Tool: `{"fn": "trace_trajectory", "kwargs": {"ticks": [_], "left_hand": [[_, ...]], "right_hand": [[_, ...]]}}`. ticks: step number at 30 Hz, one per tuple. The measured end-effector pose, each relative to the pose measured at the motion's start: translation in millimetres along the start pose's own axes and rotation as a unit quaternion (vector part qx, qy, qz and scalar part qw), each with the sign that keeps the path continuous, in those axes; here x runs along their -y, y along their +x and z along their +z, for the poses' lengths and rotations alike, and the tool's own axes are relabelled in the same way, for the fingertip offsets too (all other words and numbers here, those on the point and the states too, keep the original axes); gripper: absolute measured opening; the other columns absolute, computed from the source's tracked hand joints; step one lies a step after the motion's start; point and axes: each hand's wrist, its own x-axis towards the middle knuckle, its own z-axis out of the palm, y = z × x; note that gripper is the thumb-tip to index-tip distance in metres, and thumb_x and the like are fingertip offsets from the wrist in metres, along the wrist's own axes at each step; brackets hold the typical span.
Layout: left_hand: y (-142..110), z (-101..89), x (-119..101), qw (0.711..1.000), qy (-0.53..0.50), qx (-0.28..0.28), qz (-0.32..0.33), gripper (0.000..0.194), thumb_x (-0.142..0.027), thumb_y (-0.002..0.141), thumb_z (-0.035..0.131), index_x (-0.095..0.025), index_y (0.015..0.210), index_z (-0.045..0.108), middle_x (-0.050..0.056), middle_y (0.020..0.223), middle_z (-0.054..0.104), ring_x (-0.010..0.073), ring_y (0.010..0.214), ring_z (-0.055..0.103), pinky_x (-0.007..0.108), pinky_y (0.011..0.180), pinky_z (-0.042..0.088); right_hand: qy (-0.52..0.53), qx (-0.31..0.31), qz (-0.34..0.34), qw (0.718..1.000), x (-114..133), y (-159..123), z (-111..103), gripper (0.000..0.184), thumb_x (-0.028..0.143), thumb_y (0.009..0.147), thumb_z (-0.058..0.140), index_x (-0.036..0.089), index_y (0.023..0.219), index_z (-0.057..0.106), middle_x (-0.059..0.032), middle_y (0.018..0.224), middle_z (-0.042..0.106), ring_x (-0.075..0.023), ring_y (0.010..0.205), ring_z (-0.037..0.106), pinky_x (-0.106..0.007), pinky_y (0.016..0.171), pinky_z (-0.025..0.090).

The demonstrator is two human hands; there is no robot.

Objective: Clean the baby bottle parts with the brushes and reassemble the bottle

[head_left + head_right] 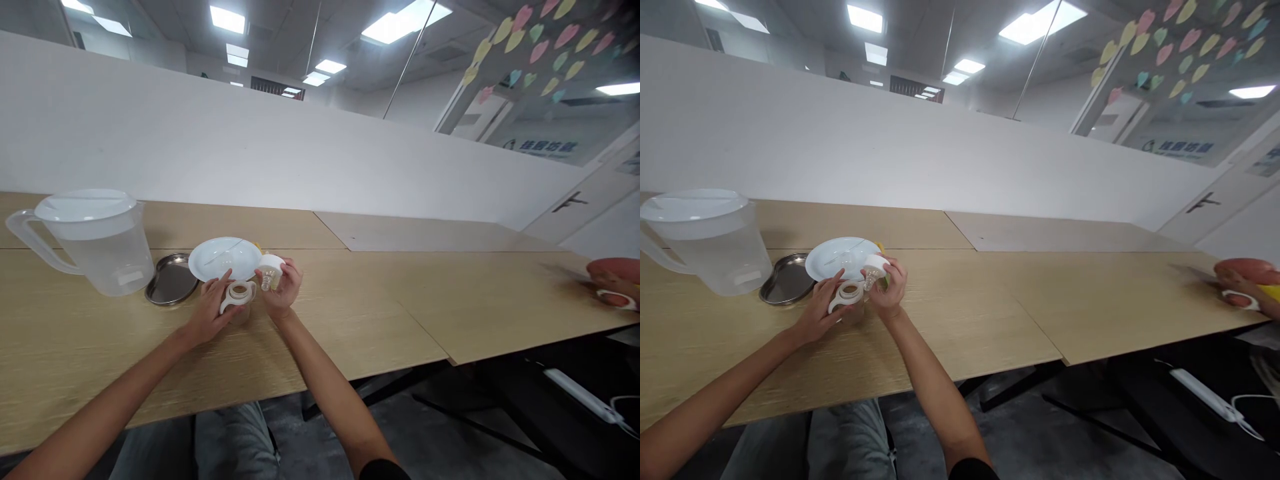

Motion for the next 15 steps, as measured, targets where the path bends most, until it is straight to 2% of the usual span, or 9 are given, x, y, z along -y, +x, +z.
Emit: {"fn": "trace_trajectory", "kwargs": {"ticks": [2, 4, 10, 15], "left_hand": [[0.1, -0.2, -0.3, 1.000, -0.003, -0.002, 0.006, 0.076, -0.048, 0.092, 0.048, -0.018, 0.151, 0.012, 0.014, 0.126, 0.060, 0.0289, 0.119, 0.050, 0.049, 0.105, 0.027], [0.2, -0.5, -0.6, 1.000, -0.005, 0.001, 0.004, 0.076, -0.048, 0.092, 0.048, -0.017, 0.151, 0.012, 0.014, 0.127, 0.060, 0.0289, 0.119, 0.050, 0.049, 0.105, 0.027], [-0.3, -0.7, -1.1, 1.000, -0.007, 0.009, -0.006, 0.077, -0.051, 0.091, 0.047, -0.016, 0.151, 0.014, 0.014, 0.127, 0.060, 0.0301, 0.121, 0.049, 0.050, 0.106, 0.026], [-0.9, 0.1, -0.8, 1.000, -0.006, 0.004, -0.001, 0.075, -0.050, 0.092, 0.046, -0.017, 0.151, 0.015, 0.013, 0.126, 0.061, 0.0297, 0.121, 0.049, 0.049, 0.107, 0.025]], "right_hand": [[-0.015, -0.019, -0.015, 1.000, 2.5, 3.0, 1.8, 0.049, 0.042, 0.083, 0.065, 0.030, 0.120, 0.035, -0.0102, 0.108, 0.048, -0.0242, 0.102, 0.061, -0.046, 0.082, 0.057], [-0.018, -0.026, 0.005, 0.999, 3.5, 5.3, 3.8, 0.047, 0.044, 0.084, 0.064, 0.027, 0.118, 0.037, -0.0106, 0.108, 0.048, -0.0226, 0.101, 0.059, -0.043, 0.081, 0.057], [0.093, 0.020, 0.164, 0.982, 1.4, 5.5, 9.7, 0.049, 0.044, 0.076, 0.070, 0.022, 0.107, 0.039, -0.0102, 0.109, 0.048, -0.0193, 0.102, 0.058, -0.038, 0.089, 0.053], [0.128, 0.036, 0.220, 0.966, 0.2, 5.0, 11.7, 0.050, 0.040, 0.070, 0.075, 0.022, 0.102, 0.041, -0.0084, 0.108, 0.051, -0.0169, 0.098, 0.059, -0.034, 0.088, 0.052]]}}
